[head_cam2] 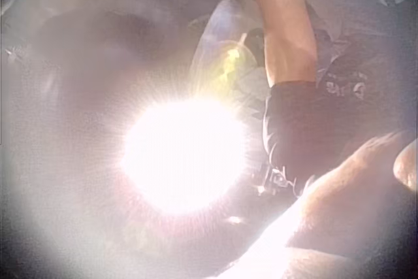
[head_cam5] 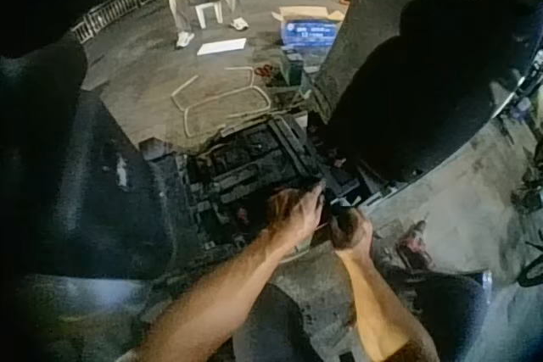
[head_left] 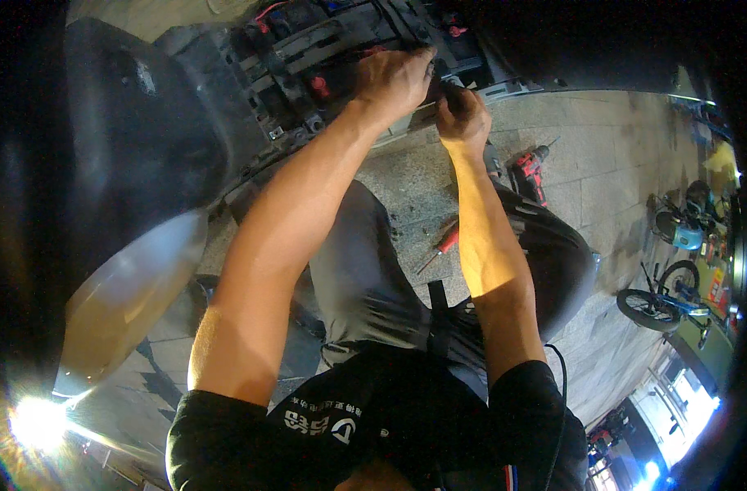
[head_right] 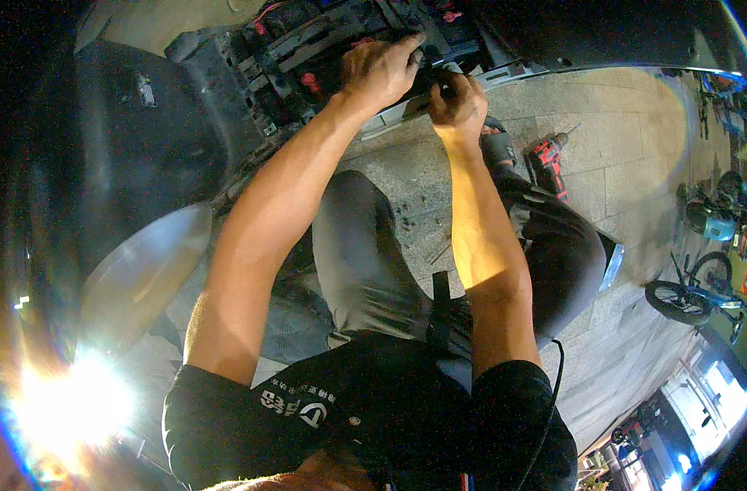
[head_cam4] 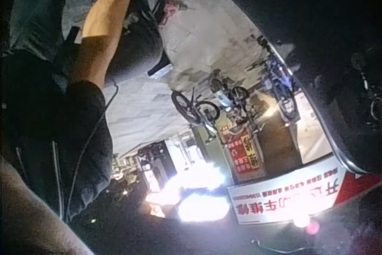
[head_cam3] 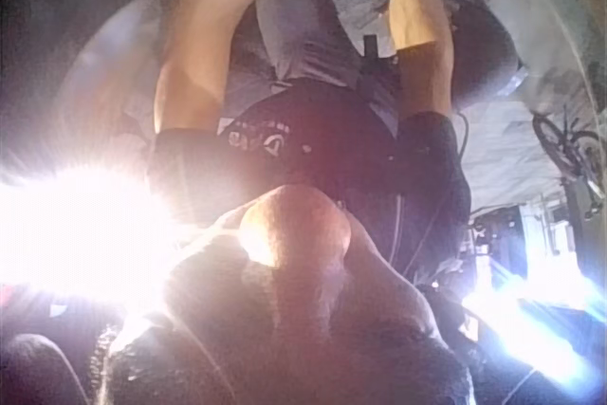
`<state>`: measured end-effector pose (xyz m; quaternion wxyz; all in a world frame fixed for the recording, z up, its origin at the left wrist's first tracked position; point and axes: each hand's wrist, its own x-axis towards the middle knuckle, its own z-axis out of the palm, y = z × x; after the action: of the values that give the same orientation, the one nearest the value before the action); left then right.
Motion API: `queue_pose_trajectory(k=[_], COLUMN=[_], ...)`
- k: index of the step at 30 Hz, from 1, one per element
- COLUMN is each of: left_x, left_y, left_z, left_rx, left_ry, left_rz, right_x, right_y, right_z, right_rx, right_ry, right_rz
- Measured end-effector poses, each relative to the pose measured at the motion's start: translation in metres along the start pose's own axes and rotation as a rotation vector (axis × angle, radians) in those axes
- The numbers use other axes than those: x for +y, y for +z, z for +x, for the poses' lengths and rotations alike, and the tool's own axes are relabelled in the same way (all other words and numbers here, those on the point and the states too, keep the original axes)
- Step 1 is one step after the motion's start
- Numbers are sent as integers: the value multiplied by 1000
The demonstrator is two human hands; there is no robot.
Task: The person works on the battery compartment of a scooter, connecting wires and tightening terminals with a screwdriver. The person removes a floor mat, kneels to access the battery, and uses a screwdriver to secure connections.
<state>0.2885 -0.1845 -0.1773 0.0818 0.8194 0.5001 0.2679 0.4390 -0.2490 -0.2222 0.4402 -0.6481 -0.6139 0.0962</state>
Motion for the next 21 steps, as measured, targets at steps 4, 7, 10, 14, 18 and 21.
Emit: queue_pose_trajectory(k=[4,7,10,14,18,21], left_x=[2,2,1,3,4,5], left_y=[2,3,3,2,-1,6], left_z=[-2,-2,1,0,-2,-3], left_rx=[38,30,22,57,34,81], left_ry=[7,9,2,0,-20,-4], left_rz=[-15,-11,-16,-19,-73,-106], right_x=[-1,2,0,0,-12,-1], right_y=[0,-1,-1,2,4,8], right_z=[4,3,3,3,4,0], right_rx=[3,10,21,24,40,69], right_ry=[16,25,2,30,43,-35], right_rz=[-124,-63,-94,-101,-33,-115])
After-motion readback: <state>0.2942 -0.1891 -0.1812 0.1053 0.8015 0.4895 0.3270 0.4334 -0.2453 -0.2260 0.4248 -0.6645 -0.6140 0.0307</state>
